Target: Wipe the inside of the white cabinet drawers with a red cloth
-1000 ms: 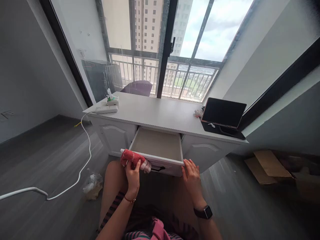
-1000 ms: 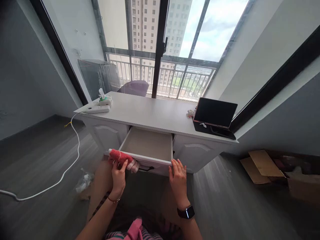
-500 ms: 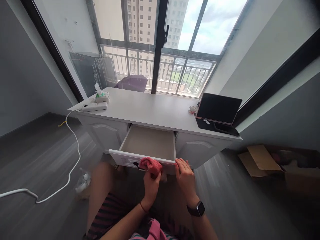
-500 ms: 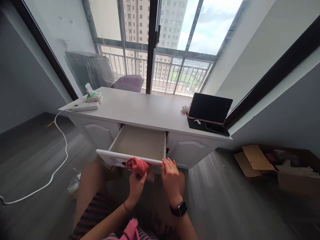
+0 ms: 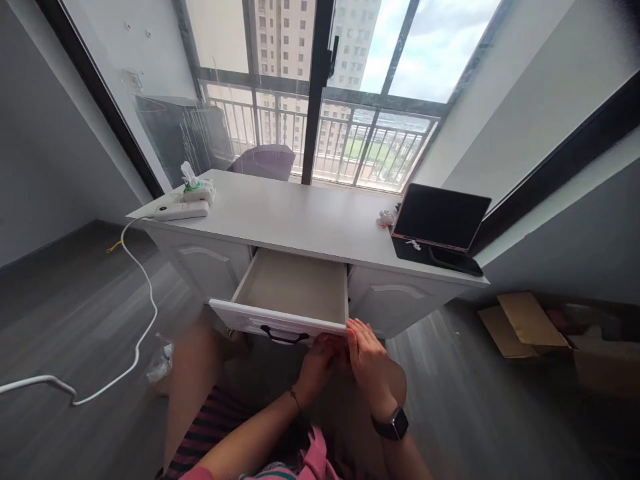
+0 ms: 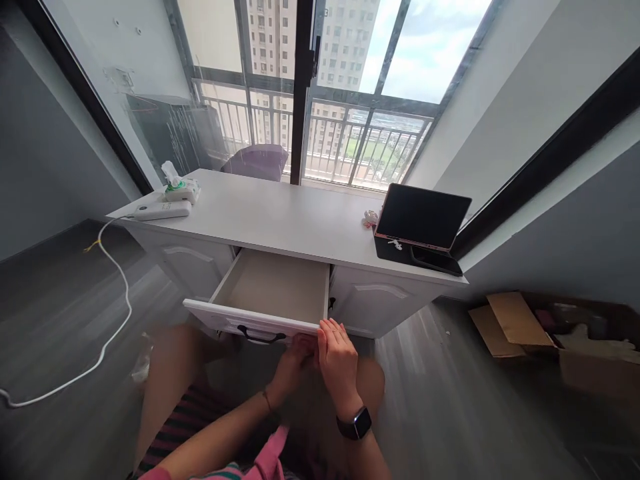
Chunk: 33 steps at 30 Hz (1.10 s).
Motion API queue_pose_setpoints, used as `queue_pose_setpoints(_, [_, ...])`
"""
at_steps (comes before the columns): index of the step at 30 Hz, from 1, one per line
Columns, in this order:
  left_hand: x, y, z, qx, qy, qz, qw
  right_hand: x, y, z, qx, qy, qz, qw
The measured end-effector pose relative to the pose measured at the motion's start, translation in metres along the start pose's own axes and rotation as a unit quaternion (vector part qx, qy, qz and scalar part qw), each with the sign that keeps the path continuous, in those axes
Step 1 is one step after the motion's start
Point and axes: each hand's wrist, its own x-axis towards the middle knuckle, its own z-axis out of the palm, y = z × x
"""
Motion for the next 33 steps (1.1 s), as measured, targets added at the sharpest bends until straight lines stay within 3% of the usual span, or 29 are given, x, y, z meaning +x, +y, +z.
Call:
queue_pose_setpoints(6, [-0.018, -0.049, -0.014, 0.196, -0.078, 0.084, 0.974, 0.001, -0.012, -0.011, -0.027, 0.012, 0.000, 1.000])
queue_pose_setpoints(10, [-0.026, -0.080, -0.045, 0.296, -0.122, 0.148, 0.936, -0.001, -0.009, -0.002, -0.047, 0.034, -0.009, 0.998])
queue_pose_setpoints(14, [-0.034, -0.104, -0.093, 0.333, -0.118, 0.157, 0.922, -0.004, -0.005, 0.011, -0.045, 0.065, -0.009, 0.997])
queue_pose_setpoints(18, [-0.043, -0.122, -0.153, 0.384, -0.102, 0.134, 0.908, -0.005, -0.006, 0.022, -0.033, 0.114, -0.004, 0.993])
queue_pose_setpoints(21, [-0.048, -0.131, -0.198, 0.416, -0.051, 0.117, 0.900, -0.006, -0.007, 0.028, -0.025, 0.143, 0.005, 0.989])
queue_pose_setpoints(24, [-0.046, -0.126, -0.230, 0.407, 0.014, 0.122, 0.905, -0.006, -0.006, 0.032, -0.019, 0.149, 0.008, 0.989])
queue_pose_setpoints(26, [-0.041, -0.113, -0.237, 0.372, 0.081, 0.104, 0.919, -0.007, -0.005, 0.035, -0.015, 0.151, 0.005, 0.988])
queue_pose_setpoints(28, [-0.033, -0.094, -0.232, 0.304, 0.175, 0.047, 0.935, -0.007, -0.004, 0.037, -0.011, 0.160, 0.002, 0.987])
queue_pose_setpoints(31, [-0.018, -0.063, -0.207, 0.171, 0.296, -0.060, 0.938, -0.008, -0.003, 0.039, -0.009, 0.171, 0.003, 0.985])
queue_pose_setpoints(33, [-0.010, -0.045, -0.184, 0.110, 0.327, -0.102, 0.933, -0.007, -0.004, 0.040, -0.011, 0.173, 0.007, 0.985])
